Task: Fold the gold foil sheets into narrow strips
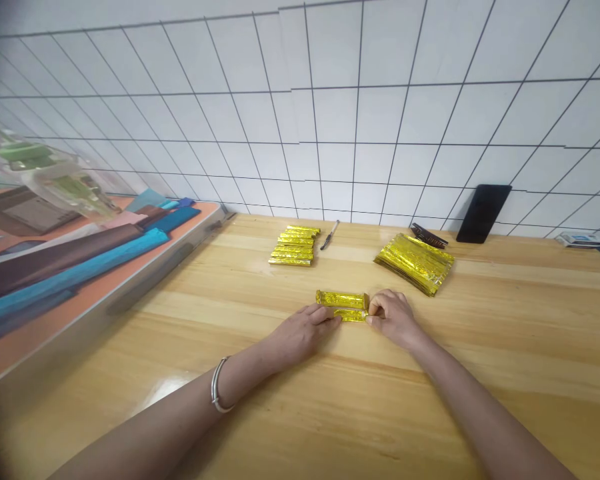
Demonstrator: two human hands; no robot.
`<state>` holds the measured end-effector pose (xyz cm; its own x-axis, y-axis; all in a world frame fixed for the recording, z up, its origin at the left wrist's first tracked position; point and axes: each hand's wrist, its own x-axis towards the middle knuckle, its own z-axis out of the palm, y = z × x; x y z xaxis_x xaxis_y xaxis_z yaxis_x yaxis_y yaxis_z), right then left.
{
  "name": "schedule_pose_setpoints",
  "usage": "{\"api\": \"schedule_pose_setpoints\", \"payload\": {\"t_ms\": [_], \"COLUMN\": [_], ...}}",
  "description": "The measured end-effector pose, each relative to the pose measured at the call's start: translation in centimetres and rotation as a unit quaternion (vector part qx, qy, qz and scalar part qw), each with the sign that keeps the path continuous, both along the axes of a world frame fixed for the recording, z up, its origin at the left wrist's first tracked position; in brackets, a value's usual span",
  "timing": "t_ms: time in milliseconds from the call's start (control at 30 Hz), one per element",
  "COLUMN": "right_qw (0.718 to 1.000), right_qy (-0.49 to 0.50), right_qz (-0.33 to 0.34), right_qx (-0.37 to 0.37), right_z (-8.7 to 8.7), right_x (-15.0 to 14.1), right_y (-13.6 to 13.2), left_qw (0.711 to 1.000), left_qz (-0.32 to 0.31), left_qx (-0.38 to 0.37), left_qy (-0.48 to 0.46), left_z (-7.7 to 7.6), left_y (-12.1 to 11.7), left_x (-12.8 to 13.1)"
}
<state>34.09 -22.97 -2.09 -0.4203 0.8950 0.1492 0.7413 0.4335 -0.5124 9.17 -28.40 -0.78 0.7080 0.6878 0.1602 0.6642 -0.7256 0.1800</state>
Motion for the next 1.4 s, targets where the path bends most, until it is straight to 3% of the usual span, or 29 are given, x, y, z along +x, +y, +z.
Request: {"api": "schedule_pose_setpoints", "payload": {"t_ms": [267,500,667,767,867,1400], "right_qw": [1.000,0.996,0.979,0.958,0.945,0.952], "right_qy": [0.014,0.039,-0.102,-0.211,-0.258,-0.246], "right_qz": [0.015,-0.011,0.012,0.065,0.073,0.034], "right_qx": [0.007,0.078,0.175,0.182,0.187,0.176], "right_z": [-0.1,0.0,1.6,2.0,1.7,0.7], "right_x": [0.3,0.1,-1.6,-3.0,-3.8,-3.2], "right_y": [0.0,-2.0,-5.0,-6.4,-6.9,-6.9], "left_qw": [1.000,1.000,1.000,1.000,1.000,1.000], "left_qz": [0.015,0.024,0.023,0.023,0.022,0.026], "left_qx": [-0.007,-0.009,-0.003,-0.001,-0.004,-0.008], "left_qy": [0.007,0.010,0.003,-0.004,-0.006,-0.006], "left_z": [0.8,0.9,1.0,0.9,0.9,0.4], "left_y": [-1.1,-1.6,-1.6,-1.6,-1.6,-1.7], "left_x": [0.4,0.4,0.3,0.2,0.1,0.1]}}
